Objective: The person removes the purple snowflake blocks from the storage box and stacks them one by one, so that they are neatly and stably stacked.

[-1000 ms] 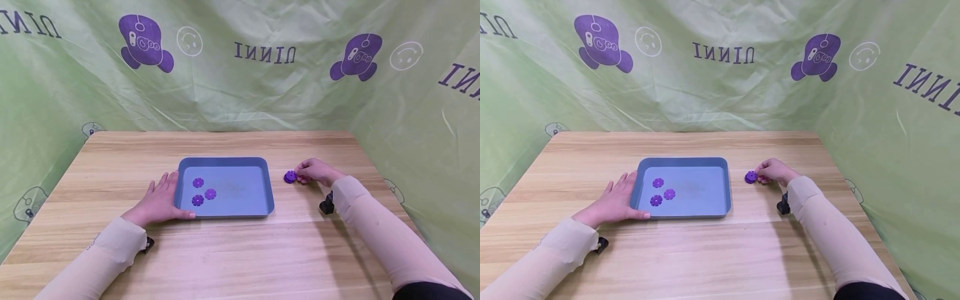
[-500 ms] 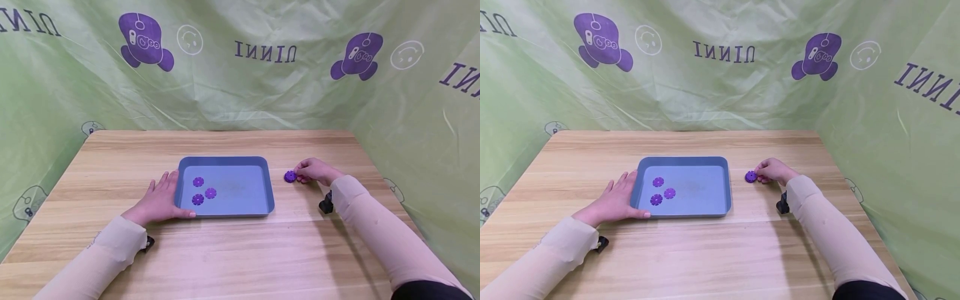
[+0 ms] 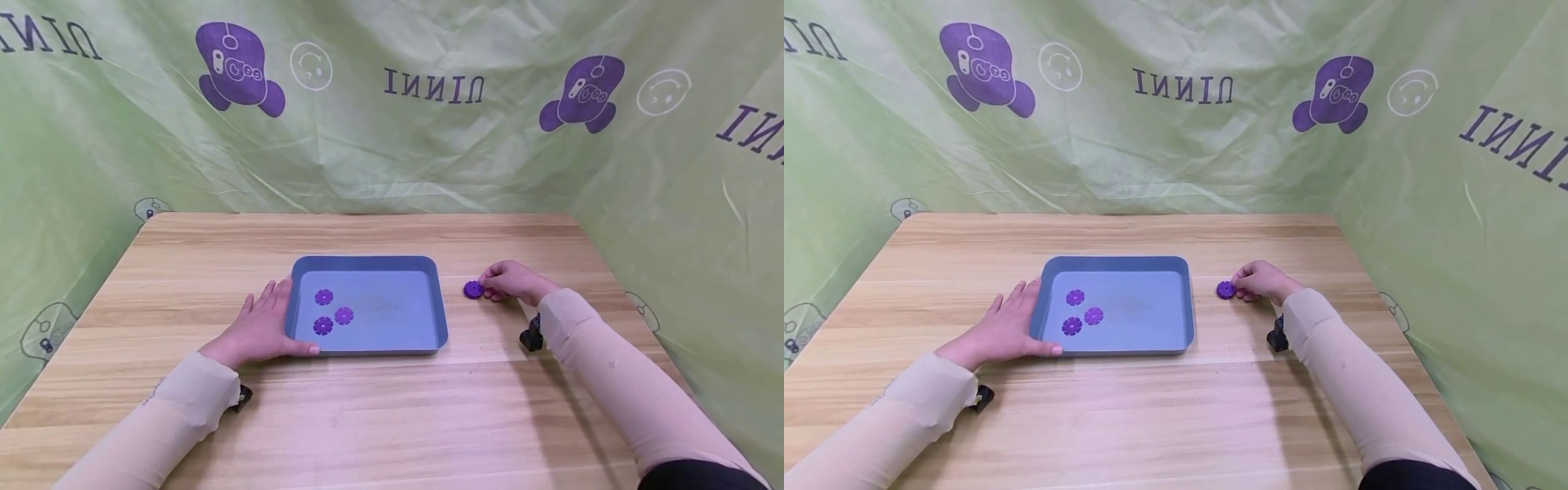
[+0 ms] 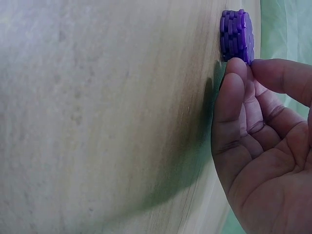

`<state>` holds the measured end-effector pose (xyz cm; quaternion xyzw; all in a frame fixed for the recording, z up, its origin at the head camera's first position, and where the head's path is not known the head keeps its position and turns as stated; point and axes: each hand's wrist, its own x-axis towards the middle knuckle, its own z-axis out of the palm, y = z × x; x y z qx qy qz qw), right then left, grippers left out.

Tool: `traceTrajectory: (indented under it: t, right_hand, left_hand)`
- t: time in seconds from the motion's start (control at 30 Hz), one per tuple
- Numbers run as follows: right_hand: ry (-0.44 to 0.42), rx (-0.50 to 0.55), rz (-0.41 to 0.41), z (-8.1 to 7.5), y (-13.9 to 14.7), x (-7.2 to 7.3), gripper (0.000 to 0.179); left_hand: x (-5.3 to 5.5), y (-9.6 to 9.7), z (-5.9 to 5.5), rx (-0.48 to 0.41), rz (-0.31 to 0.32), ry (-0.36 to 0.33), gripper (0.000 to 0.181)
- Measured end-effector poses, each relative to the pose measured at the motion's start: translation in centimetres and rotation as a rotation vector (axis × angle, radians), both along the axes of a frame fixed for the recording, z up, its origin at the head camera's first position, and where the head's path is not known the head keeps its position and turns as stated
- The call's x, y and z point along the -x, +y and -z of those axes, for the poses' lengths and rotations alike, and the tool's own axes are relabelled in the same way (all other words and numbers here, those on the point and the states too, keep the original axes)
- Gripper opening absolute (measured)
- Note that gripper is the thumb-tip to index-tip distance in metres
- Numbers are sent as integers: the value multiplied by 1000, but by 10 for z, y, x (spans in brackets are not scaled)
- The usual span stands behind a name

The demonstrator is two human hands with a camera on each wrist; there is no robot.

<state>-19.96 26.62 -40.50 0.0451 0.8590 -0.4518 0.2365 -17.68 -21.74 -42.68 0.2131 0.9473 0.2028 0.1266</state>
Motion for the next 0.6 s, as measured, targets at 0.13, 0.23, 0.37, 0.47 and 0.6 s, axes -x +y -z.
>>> traceTrajectory:
  t: [0.13, 0.23, 0.37, 0.47, 0.6]
  right_hand:
    - [5, -10, -1, 0, -1, 0, 20]
    - [4, -15, 1, 0, -2, 1, 20]
    - [2, -21, 7, 0, -3, 1, 20]
    - [3, -28, 10, 0, -2, 1, 21]
    - [6, -30, 9, -3, -1, 0, 20]
  left_hand:
    - [0, 0, 0, -1, -1, -2, 147]
    - [0, -1, 0, 0, -2, -5, 147]
    - [1, -1, 1, 0, -3, -13, 148]
    - [1, -1, 1, -1, -4, -20, 147]
    - [1, -1, 1, -3, -5, -22, 146]
